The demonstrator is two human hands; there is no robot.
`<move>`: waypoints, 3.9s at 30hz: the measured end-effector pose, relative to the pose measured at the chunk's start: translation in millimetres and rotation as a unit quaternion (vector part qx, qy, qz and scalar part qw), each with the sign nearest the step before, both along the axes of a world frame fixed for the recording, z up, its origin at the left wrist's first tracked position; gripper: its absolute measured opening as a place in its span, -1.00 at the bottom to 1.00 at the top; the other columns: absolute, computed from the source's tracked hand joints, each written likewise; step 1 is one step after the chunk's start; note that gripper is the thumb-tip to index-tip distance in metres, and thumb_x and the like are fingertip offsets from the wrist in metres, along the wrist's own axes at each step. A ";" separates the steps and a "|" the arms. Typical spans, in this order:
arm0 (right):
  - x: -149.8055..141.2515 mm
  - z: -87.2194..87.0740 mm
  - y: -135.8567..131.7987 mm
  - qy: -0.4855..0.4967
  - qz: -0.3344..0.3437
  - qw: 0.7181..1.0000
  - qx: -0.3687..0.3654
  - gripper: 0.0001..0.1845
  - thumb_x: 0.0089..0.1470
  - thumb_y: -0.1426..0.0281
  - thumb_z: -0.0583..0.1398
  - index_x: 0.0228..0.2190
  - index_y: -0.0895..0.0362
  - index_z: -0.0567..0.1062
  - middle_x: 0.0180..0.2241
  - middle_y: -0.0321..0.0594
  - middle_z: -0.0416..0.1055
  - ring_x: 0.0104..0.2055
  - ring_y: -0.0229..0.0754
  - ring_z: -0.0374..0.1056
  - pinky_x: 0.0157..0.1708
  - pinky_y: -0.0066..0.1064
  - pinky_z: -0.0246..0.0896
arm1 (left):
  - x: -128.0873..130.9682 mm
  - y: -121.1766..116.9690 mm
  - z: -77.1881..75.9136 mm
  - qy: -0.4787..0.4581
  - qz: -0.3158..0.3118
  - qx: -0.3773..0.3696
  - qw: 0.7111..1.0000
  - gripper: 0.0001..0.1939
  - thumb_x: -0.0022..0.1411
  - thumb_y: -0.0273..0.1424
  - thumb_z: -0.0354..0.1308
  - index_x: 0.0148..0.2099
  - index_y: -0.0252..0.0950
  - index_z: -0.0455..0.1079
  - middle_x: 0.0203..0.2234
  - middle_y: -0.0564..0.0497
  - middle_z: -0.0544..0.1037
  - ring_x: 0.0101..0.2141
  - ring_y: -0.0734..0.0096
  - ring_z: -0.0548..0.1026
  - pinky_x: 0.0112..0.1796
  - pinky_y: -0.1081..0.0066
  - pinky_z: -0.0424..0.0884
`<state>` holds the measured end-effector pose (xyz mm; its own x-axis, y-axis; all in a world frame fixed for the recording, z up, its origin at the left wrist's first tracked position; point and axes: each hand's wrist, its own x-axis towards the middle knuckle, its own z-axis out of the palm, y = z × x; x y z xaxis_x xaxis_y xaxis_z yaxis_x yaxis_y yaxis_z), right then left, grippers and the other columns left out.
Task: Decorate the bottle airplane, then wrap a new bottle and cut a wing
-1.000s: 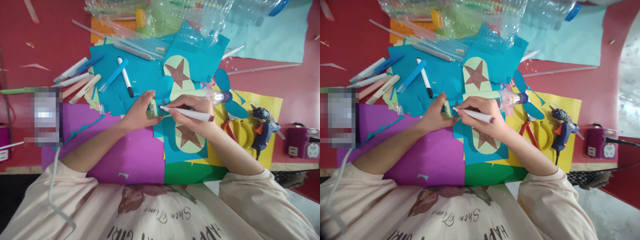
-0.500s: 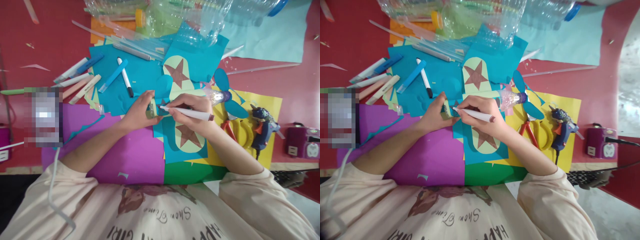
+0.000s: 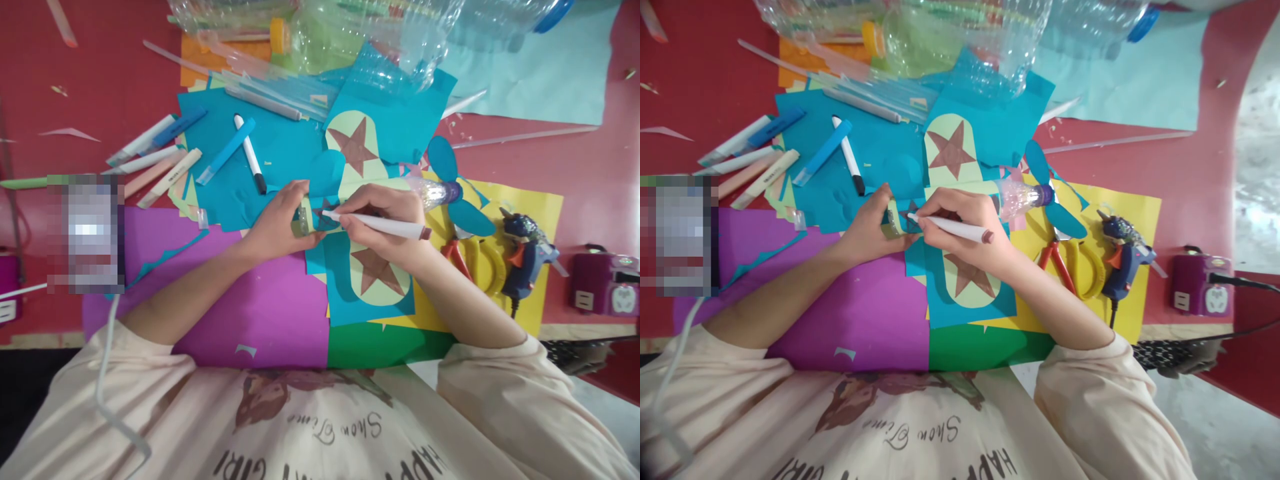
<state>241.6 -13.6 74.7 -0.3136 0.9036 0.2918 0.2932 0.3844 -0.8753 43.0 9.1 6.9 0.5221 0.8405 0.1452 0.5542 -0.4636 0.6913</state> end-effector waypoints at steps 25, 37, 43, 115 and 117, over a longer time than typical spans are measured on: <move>1.3 -1.1 -0.3 -0.003 -0.011 1.000 -0.018 -0.88 0.04 0.38 0.22 -0.49 0.15 0.47 -0.56 -0.34 0.45 -0.54 -0.39 0.30 -0.57 -0.53 0.15 | 0.5 -0.3 -0.7 0.004 -0.001 0.008 1.000 -0.23 0.10 0.14 0.05 0.16 -0.30 0.10 0.13 -0.29 0.34 0.20 -0.05 0.28 0.10 -0.02 0.32; 2.3 -2.0 -0.4 -0.007 -0.016 1.000 -0.015 -0.85 0.07 0.33 0.22 -0.47 0.15 0.47 -0.55 -0.35 0.44 -0.56 -0.40 0.28 -0.59 -0.53 0.13 | 1.5 -0.1 0.4 0.000 0.004 -0.004 1.000 -0.26 0.08 0.09 0.11 0.15 -0.29 0.14 0.13 -0.28 0.35 0.19 -0.06 0.30 0.10 0.01 0.33; 2.1 -0.8 -0.1 0.035 -0.056 0.998 -0.002 -0.74 0.11 0.17 0.19 -0.47 0.09 0.42 -0.59 -0.37 0.39 -0.60 -0.39 0.25 -0.66 -0.51 0.11 | 1.1 0.0 4.7 -0.016 0.000 -0.009 1.000 -0.33 0.10 0.00 0.14 0.13 -0.27 0.12 0.12 -0.25 0.35 0.17 0.00 0.31 0.11 0.04 0.34; -3.9 -6.9 -4.3 0.037 -0.074 0.996 -0.032 -0.83 0.07 0.29 0.23 -0.48 0.11 0.42 -0.66 -0.42 0.35 -0.63 -0.42 0.23 -0.66 -0.56 0.07 | -2.1 2.2 6.4 0.000 0.015 -0.029 0.999 -0.37 0.09 -0.18 0.22 0.10 -0.22 0.02 0.15 -0.21 0.29 0.18 -0.03 0.26 0.02 0.07 0.36; -3.9 -6.2 -4.5 0.032 -0.074 0.996 -0.033 -0.81 0.07 0.29 0.22 -0.49 0.11 0.42 -0.66 -0.42 0.35 -0.63 -0.42 0.23 -0.66 -0.55 0.06 | -1.7 2.0 8.0 0.001 0.014 -0.037 0.999 -0.39 0.10 -0.17 0.21 0.10 -0.21 0.03 0.12 -0.20 0.31 0.17 -0.02 0.27 0.02 0.09 0.37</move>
<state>237.7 -18.1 68.5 -0.1592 0.9562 0.2456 0.2853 0.2827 -0.9158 41.3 11.0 14.9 0.4982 0.8633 0.0808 0.5674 -0.3951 0.7225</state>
